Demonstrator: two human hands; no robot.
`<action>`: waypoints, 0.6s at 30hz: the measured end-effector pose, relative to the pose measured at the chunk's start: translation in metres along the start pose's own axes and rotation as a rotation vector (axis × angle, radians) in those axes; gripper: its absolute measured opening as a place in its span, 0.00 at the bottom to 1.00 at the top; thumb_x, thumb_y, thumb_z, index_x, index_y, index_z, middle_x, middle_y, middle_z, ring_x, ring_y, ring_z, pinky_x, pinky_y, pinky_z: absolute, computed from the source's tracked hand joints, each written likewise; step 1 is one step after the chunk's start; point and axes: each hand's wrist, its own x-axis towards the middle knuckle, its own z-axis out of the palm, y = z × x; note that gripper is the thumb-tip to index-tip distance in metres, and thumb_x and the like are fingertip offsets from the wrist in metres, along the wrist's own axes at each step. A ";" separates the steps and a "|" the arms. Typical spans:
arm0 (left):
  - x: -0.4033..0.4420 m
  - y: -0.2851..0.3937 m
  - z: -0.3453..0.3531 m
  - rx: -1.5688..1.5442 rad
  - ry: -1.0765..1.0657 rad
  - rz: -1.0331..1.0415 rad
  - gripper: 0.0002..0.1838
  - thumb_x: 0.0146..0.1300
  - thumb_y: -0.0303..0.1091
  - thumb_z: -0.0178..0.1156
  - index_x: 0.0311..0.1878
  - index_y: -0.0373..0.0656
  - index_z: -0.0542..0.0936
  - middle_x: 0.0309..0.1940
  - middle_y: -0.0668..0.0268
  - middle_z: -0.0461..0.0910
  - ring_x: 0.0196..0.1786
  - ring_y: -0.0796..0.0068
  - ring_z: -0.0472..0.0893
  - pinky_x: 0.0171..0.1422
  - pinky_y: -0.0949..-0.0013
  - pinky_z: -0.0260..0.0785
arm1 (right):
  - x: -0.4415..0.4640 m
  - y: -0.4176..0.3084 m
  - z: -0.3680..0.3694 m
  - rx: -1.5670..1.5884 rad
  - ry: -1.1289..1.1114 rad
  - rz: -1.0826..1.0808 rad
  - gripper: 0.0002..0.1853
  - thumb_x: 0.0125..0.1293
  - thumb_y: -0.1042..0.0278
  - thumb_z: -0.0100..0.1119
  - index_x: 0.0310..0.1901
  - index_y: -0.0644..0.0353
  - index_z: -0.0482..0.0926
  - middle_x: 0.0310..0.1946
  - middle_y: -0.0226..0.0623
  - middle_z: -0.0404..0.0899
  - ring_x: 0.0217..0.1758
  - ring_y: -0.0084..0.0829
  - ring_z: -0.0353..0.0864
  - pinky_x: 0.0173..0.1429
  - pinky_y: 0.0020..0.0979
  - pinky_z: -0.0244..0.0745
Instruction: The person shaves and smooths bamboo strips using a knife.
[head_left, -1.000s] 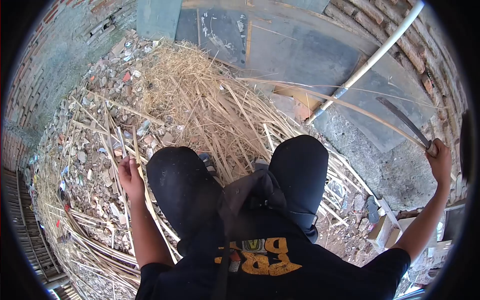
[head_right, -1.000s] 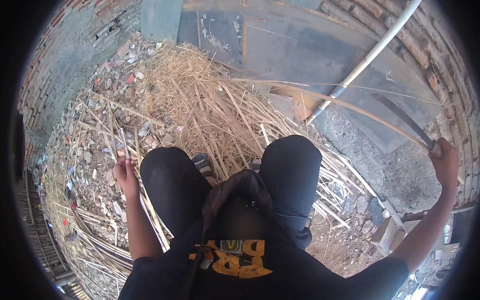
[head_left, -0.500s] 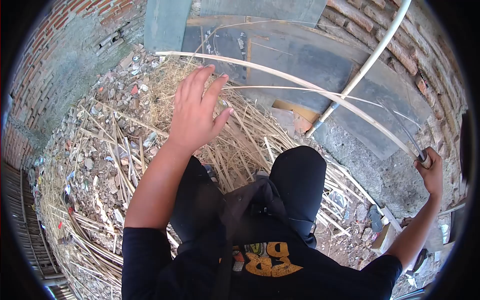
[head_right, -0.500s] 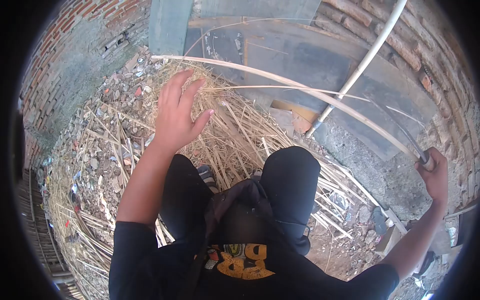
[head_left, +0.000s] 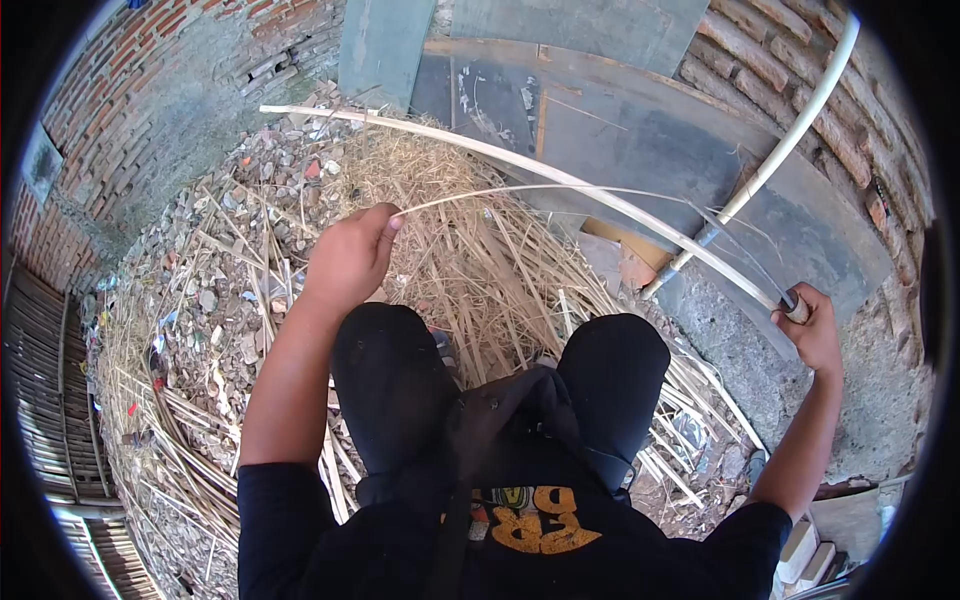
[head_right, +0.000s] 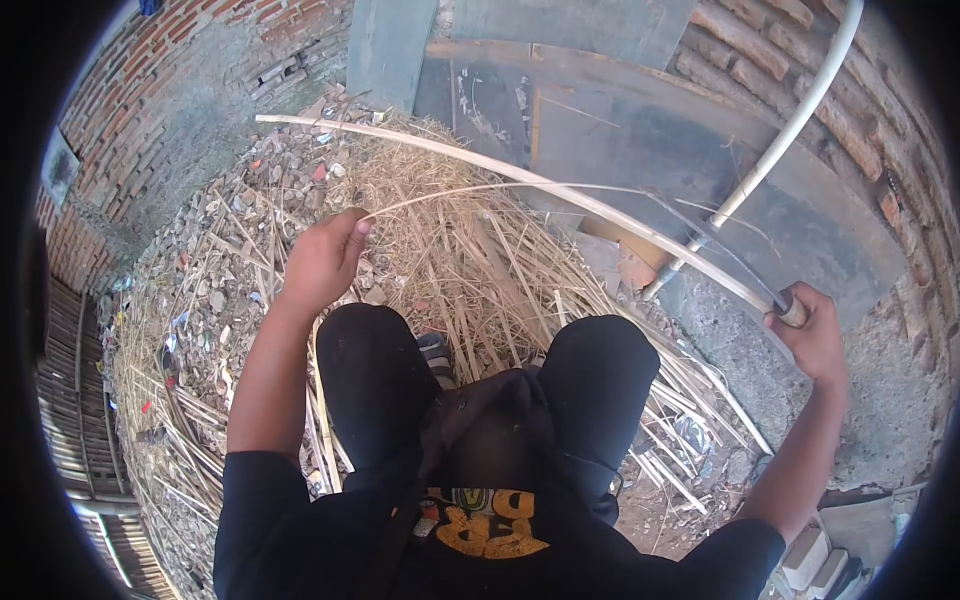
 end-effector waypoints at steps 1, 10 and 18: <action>-0.005 -0.008 -0.004 -0.060 0.026 -0.088 0.15 0.81 0.43 0.54 0.49 0.42 0.81 0.34 0.51 0.86 0.39 0.43 0.86 0.43 0.46 0.76 | 0.003 -0.001 0.003 0.001 -0.009 -0.004 0.13 0.54 0.80 0.76 0.32 0.62 0.76 0.26 0.23 0.71 0.33 0.18 0.66 0.39 0.28 0.64; -0.050 -0.087 0.013 0.126 0.038 -0.182 0.21 0.75 0.42 0.62 0.63 0.40 0.79 0.50 0.46 0.85 0.52 0.41 0.85 0.58 0.46 0.77 | 0.004 -0.009 0.019 0.032 -0.062 0.022 0.13 0.54 0.79 0.76 0.33 0.63 0.78 0.27 0.24 0.71 0.33 0.18 0.67 0.39 0.28 0.65; -0.033 -0.003 -0.025 -0.233 0.013 0.001 0.21 0.66 0.29 0.67 0.62 0.35 0.81 0.57 0.46 0.85 0.59 0.47 0.86 0.63 0.55 0.78 | -0.009 -0.018 0.022 -0.047 -0.015 -0.034 0.13 0.54 0.80 0.76 0.32 0.64 0.77 0.25 0.26 0.70 0.32 0.19 0.65 0.37 0.28 0.64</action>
